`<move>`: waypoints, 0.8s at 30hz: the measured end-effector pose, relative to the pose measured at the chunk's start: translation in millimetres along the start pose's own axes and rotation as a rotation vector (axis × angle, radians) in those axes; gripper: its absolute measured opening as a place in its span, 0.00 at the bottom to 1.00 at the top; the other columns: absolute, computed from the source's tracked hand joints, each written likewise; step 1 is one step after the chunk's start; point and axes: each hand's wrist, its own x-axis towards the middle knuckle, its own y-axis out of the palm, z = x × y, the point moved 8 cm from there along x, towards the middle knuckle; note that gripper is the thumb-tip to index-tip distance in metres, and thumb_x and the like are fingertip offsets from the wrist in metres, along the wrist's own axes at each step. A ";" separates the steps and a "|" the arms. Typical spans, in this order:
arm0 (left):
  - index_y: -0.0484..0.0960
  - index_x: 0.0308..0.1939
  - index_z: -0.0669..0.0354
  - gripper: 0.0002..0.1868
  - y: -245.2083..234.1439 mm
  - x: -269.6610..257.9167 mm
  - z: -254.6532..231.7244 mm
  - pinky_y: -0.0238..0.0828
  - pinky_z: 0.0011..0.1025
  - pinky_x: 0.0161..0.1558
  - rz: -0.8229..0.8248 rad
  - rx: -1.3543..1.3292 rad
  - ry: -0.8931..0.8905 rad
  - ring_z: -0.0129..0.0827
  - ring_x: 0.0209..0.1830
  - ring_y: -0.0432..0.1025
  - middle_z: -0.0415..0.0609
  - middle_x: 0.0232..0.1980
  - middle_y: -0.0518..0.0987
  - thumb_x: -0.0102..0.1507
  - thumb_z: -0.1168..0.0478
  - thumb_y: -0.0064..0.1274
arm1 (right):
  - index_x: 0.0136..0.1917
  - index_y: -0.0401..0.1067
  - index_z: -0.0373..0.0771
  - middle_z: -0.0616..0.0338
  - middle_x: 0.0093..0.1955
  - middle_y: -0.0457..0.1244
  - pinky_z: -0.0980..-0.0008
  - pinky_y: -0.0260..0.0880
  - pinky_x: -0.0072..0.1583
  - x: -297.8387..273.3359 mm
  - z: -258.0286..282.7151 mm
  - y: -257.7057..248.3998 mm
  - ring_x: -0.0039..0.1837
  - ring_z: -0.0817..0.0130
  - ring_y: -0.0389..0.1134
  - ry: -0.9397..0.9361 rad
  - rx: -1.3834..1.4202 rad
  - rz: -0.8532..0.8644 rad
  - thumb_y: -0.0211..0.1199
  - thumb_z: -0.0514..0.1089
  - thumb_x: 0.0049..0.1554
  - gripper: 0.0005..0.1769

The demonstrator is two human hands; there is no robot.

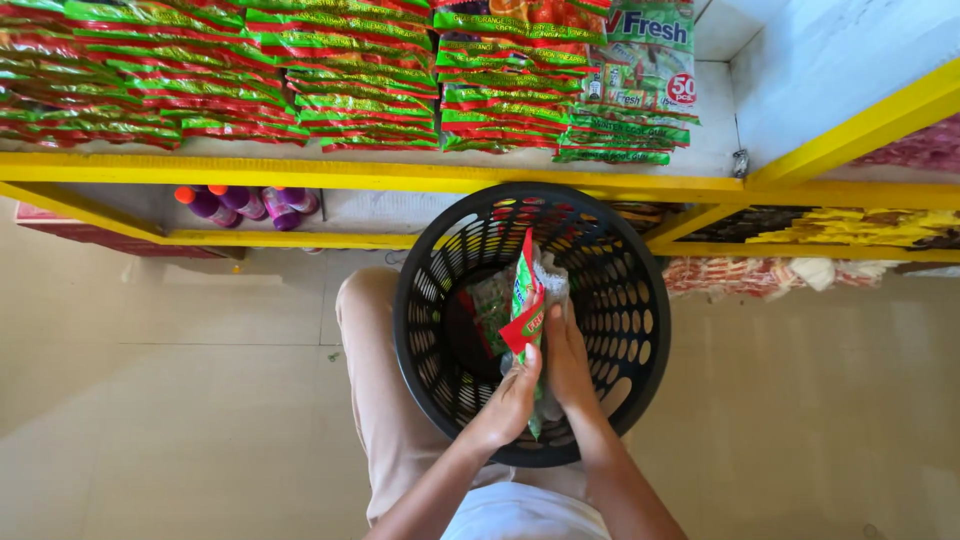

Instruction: Wiping snack bags with a cloth and organizing them in a basket and on a shelf.

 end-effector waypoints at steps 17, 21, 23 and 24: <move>0.37 0.82 0.60 0.43 -8.0 -13.4 -16.1 0.31 0.34 0.80 0.036 0.082 -0.053 0.40 0.87 0.34 0.58 0.86 0.43 0.73 0.33 0.16 | 0.80 0.55 0.34 0.45 0.83 0.48 0.55 0.40 0.82 12.4 47.1 18.1 0.85 0.50 0.45 -0.140 -0.138 0.044 0.43 0.64 0.70 0.38; 0.36 0.82 0.58 0.44 -24.8 -2.0 -1.7 0.29 0.34 0.80 -0.017 0.015 -0.057 0.41 0.87 0.34 0.56 0.87 0.41 0.72 0.32 0.13 | 0.79 0.56 0.35 0.45 0.82 0.50 0.53 0.42 0.81 -11.9 57.6 27.9 0.85 0.48 0.47 -0.103 -0.095 0.048 0.43 0.64 0.69 0.38; 0.46 0.82 0.56 0.46 -44.4 1.7 19.8 0.41 0.34 0.78 -0.134 -0.012 -0.150 0.42 0.82 0.49 0.55 0.83 0.56 0.69 0.31 0.07 | 0.78 0.59 0.38 0.45 0.84 0.49 0.51 0.41 0.81 -39.7 63.1 37.1 0.85 0.46 0.46 -0.157 -0.311 0.066 0.41 0.63 0.69 0.35; 0.46 0.82 0.56 0.46 -44.1 2.1 18.0 0.41 0.34 0.78 -0.132 -0.011 -0.153 0.42 0.82 0.49 0.55 0.83 0.56 0.69 0.31 0.07 | 0.78 0.59 0.38 0.45 0.84 0.49 0.51 0.41 0.81 -40.7 62.4 36.0 0.85 0.46 0.46 -0.154 -0.310 0.065 0.41 0.63 0.69 0.35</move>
